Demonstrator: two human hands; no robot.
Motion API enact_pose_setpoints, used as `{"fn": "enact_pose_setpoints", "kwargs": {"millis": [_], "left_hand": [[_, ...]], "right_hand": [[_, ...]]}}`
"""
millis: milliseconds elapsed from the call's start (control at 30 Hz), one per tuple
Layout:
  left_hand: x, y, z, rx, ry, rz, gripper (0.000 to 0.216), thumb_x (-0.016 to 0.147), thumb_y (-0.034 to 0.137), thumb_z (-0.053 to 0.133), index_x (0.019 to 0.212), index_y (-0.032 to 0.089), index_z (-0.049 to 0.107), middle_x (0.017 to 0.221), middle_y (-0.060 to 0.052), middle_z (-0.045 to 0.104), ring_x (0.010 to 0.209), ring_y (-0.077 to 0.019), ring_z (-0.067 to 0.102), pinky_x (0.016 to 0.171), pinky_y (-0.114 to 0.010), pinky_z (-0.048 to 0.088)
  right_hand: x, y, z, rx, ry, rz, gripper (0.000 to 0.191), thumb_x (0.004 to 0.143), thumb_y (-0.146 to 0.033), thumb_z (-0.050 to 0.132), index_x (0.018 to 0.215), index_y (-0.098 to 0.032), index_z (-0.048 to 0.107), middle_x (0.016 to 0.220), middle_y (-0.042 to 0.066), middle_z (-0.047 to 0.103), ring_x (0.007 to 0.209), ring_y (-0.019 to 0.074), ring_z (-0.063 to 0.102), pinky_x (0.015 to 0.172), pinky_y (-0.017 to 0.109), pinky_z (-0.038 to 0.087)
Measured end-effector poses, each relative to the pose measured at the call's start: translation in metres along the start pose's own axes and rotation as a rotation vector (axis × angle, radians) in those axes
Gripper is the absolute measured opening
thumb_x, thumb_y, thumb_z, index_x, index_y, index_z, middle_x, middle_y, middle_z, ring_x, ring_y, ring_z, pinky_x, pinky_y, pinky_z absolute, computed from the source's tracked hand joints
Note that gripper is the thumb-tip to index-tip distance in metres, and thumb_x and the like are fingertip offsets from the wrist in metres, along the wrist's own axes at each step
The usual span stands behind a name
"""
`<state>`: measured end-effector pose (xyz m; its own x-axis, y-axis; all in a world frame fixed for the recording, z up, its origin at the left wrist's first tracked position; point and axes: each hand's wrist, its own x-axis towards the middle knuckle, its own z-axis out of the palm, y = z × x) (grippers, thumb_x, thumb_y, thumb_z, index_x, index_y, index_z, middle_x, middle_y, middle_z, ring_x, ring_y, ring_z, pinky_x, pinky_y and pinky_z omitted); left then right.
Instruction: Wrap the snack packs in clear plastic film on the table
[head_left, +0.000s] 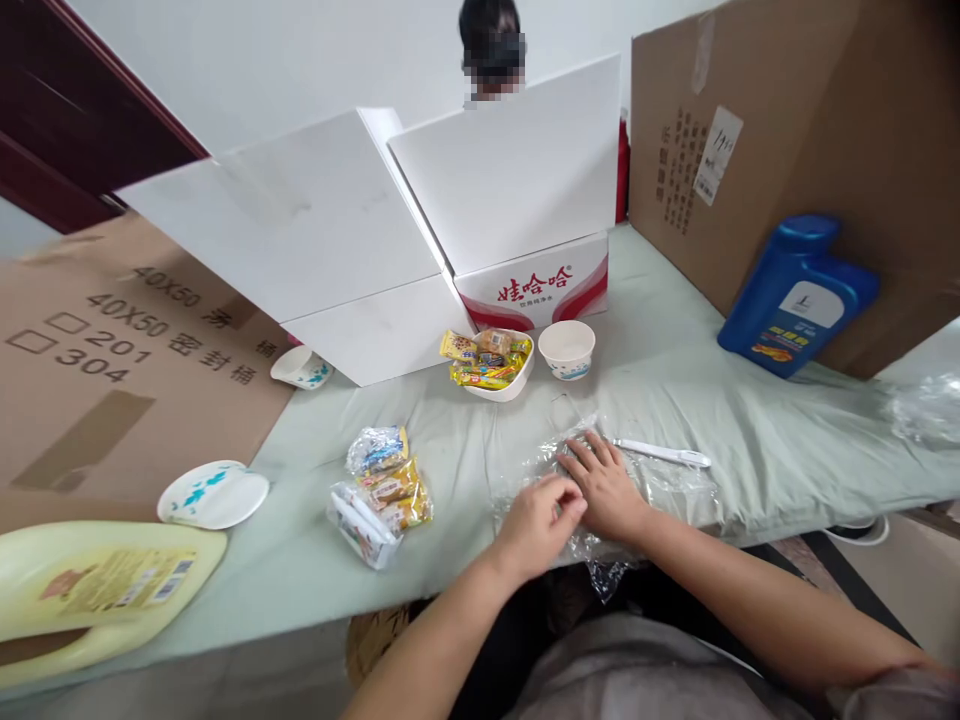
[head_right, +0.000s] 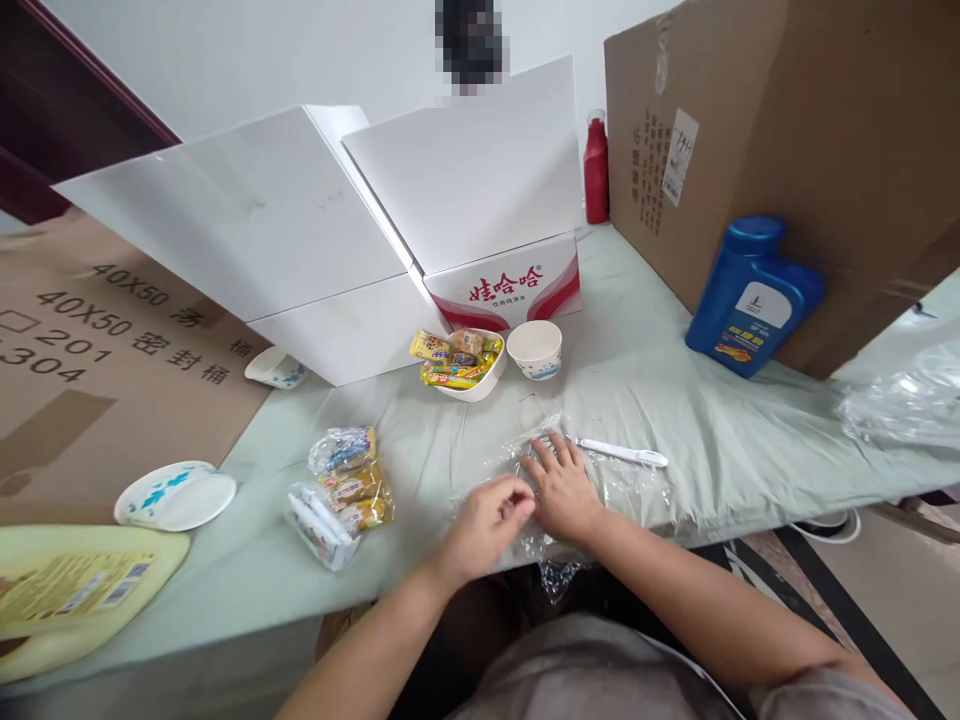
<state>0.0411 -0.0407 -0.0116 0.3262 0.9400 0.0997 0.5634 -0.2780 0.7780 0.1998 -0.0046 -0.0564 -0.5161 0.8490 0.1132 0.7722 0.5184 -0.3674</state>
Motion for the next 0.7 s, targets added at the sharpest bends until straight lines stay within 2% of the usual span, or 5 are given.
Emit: {"fn": "enact_pose_setpoints", "kwargs": {"millis": [100,200,533,633,700], "left_hand": [[-0.027,-0.009,0.021,0.331,0.120,0.015,0.015,0.089,0.023,0.050,0.093,0.020,0.065,0.101,-0.011,0.064,0.094,-0.0255,0.060,0.083,-0.043,0.051],[-0.038,-0.031,0.015,0.562,0.221,-0.030,0.014,0.086,0.021,0.054,0.095,0.020,0.064,0.111,-0.014,0.063,0.103,-0.0311,0.056,0.089,-0.050,0.048],[-0.046,-0.074,-0.043,0.534,0.017,-0.081,0.042,0.072,0.008,0.052,0.110,0.024,0.061,0.141,-0.008,0.052,0.133,-0.0296,0.044,0.115,-0.056,0.022],[-0.042,-0.076,-0.052,0.530,0.173,-0.109,0.036,0.073,0.010,0.055,0.104,0.024,0.064,0.139,-0.010,0.053,0.137,-0.0341,0.039,0.115,-0.060,0.016],[-0.044,-0.071,-0.057,0.510,0.340,-0.086,0.027,0.076,0.013,0.056,0.099,0.023,0.066,0.133,-0.012,0.057,0.134,-0.0355,0.041,0.114,-0.059,0.023]], "right_hand": [[0.003,-0.006,-0.011,-0.052,-0.141,0.100,0.061,0.088,-0.043,0.055,0.142,-0.017,0.046,0.154,0.016,0.033,0.142,0.0418,0.021,0.109,0.058,0.024],[0.009,-0.009,-0.026,-0.078,-0.238,0.123,0.060,0.089,-0.046,0.053,0.142,-0.017,0.047,0.153,0.016,0.034,0.137,0.0416,0.031,0.104,0.058,0.032],[0.045,0.022,-0.039,-0.202,-0.214,0.222,0.070,0.086,-0.049,0.058,0.142,-0.012,0.042,0.150,0.022,0.036,0.124,0.0385,0.046,0.094,0.047,0.044],[0.048,0.024,-0.043,-0.219,-0.196,0.240,0.079,0.081,-0.055,0.063,0.141,-0.007,0.043,0.149,0.025,0.035,0.123,0.0402,0.046,0.092,0.048,0.046],[0.042,0.025,-0.048,-0.197,-0.134,0.206,0.075,0.081,-0.052,0.065,0.137,-0.006,0.047,0.149,0.025,0.034,0.123,0.0399,0.046,0.096,0.049,0.044]]}}
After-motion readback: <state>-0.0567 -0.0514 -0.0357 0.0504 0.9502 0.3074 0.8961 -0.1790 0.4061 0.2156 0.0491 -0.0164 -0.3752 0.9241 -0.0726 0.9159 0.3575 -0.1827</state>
